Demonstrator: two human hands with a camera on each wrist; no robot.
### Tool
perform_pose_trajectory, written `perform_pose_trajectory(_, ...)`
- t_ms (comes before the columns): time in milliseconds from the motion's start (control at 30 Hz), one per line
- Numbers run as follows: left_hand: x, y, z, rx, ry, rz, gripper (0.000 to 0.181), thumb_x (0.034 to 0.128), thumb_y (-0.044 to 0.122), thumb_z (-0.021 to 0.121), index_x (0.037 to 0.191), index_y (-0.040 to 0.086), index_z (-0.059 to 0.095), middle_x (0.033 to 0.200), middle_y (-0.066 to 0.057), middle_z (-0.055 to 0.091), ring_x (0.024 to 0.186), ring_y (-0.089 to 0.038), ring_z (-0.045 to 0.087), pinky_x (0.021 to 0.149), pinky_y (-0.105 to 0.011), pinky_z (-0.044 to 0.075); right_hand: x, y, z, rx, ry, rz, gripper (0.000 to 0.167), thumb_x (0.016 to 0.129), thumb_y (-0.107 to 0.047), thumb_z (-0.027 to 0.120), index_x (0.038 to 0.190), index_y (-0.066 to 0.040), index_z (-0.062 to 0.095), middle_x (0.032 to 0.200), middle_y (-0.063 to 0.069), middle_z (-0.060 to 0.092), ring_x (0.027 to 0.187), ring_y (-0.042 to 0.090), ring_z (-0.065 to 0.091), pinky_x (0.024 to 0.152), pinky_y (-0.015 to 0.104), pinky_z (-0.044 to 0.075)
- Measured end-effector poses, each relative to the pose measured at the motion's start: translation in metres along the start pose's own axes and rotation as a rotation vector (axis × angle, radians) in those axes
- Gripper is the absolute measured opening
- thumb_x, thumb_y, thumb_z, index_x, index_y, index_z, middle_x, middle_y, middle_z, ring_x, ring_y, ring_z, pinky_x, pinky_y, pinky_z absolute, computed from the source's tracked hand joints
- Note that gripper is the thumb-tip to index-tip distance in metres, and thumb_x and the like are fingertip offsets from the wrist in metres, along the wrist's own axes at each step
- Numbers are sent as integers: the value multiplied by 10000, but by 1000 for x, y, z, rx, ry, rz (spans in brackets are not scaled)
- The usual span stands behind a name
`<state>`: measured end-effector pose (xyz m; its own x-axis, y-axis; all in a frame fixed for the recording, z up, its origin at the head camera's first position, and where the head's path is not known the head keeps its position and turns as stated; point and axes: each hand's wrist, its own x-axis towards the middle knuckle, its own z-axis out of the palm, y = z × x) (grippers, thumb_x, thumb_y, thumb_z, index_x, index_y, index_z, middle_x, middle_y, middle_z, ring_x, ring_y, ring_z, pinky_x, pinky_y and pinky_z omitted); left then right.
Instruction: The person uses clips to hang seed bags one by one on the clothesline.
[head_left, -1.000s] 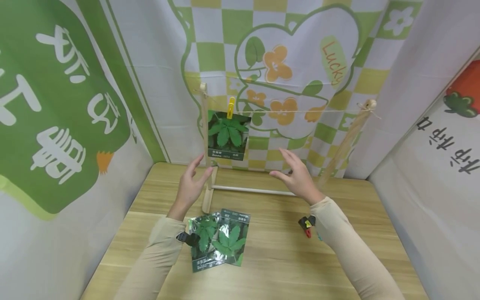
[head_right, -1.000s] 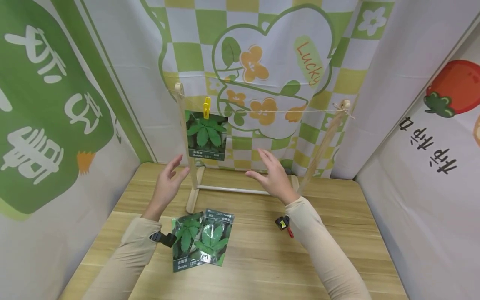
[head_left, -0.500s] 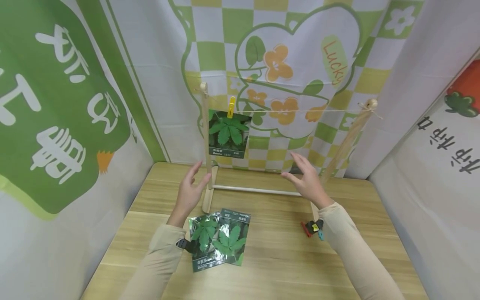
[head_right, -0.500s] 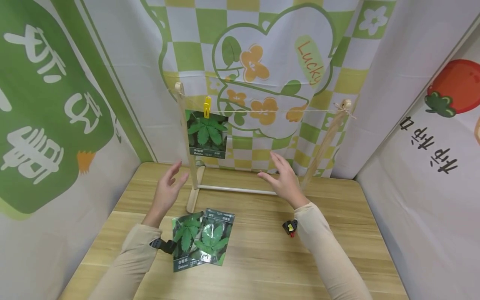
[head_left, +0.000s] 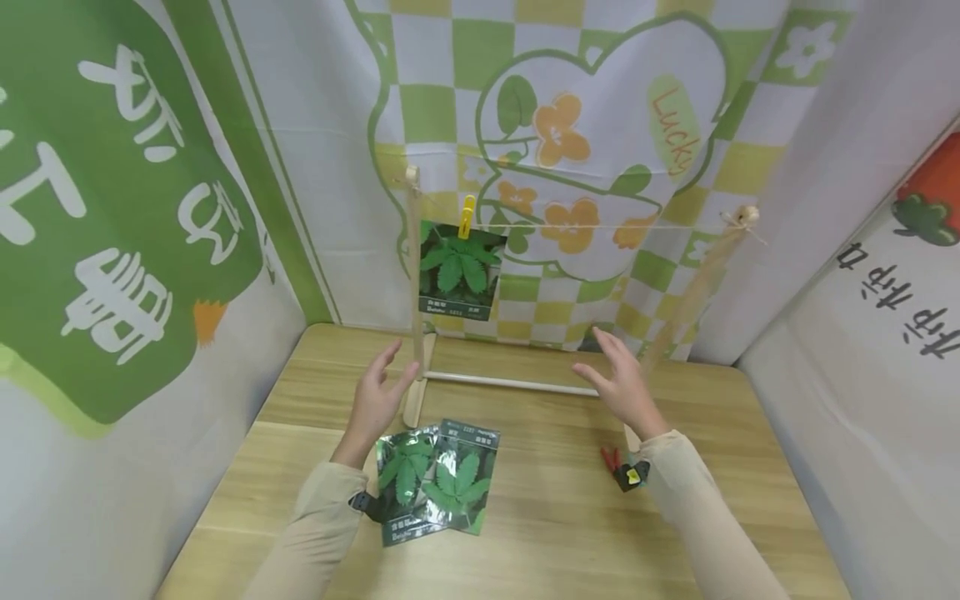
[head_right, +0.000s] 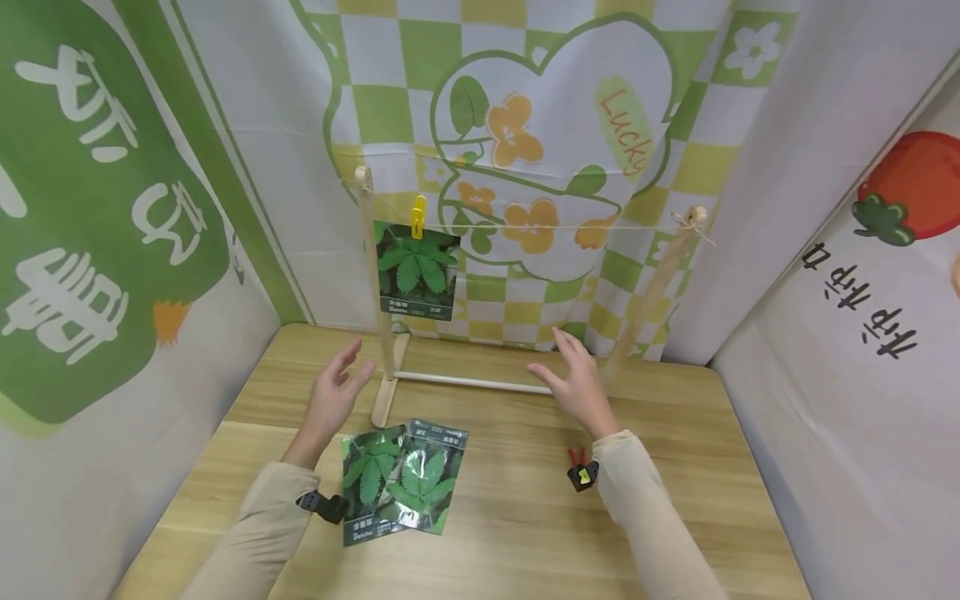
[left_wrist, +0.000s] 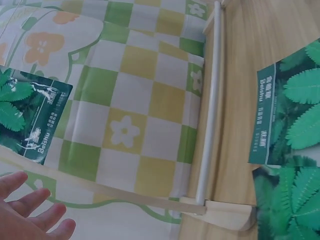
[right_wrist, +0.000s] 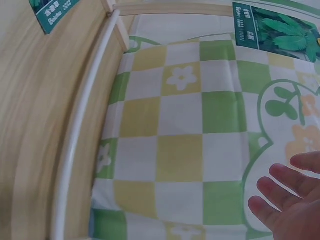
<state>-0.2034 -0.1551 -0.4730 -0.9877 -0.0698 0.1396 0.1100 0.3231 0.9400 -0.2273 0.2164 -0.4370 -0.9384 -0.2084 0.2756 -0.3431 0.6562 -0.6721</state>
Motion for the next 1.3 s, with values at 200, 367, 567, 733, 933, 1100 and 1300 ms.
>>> perform_pose_trajectory(200,-8,-10,3,-2,-13,-51,680,957,450,578,1503,119,345,1582,-139,313,1445,-351,302,1186,-542,253,-14,10,4,29,-19,65,760,939,-356,637,1519,-24,277,1552,243,306,1413,454,307,1127,633,294)
perform_pose_trajectory(367,-13,-16,4,4,-12,-89,699,942,495,579,1502,143,350,1574,-126,332,1443,-343,307,1183,-535,265,-22,16,6,42,-16,95,759,940,-335,639,1516,-8,268,1552,250,298,1411,465,299,1119,641,301)
perform_pose_trajectory(567,-17,-25,6,16,0,-116,694,936,481,598,1493,139,365,1565,-139,345,1432,-352,319,1169,-550,279,-30,29,9,22,-6,114,743,946,-325,631,1507,11,278,1541,272,303,1400,484,297,1123,660,267)
perform_pose_trajectory(733,-20,-33,7,19,5,-122,671,944,441,604,1470,82,391,1551,-166,357,1429,-378,315,1180,-547,262,-36,37,13,18,24,98,740,937,-301,646,1488,48,297,1540,287,299,1400,486,298,1136,638,260)
perform_pose_trajectory(933,-26,-40,9,25,21,-121,630,951,398,608,1458,82,408,1542,-169,373,1420,-383,331,1179,-542,268,-46,49,17,41,49,109,743,937,-282,650,1523,-32,268,1531,280,327,1386,485,329,1133,640,261)
perform_pose_trajectory(1100,-30,-49,10,41,21,-144,647,956,417,594,1463,68,395,1548,-173,361,1422,-387,324,1176,-554,265,-57,57,20,61,31,195,742,939,-353,640,1524,-65,287,1520,269,352,1382,476,340,1126,648,267)
perform_pose_trajectory(1300,-35,-59,11,48,20,-195,657,958,433,584,1465,62,391,1549,-190,348,1431,-394,306,1180,-559,250,-63,68,22,65,26,247,741,945,-366,629,1497,11,311,1531,255,340,1380,453,353,1142,625,264)
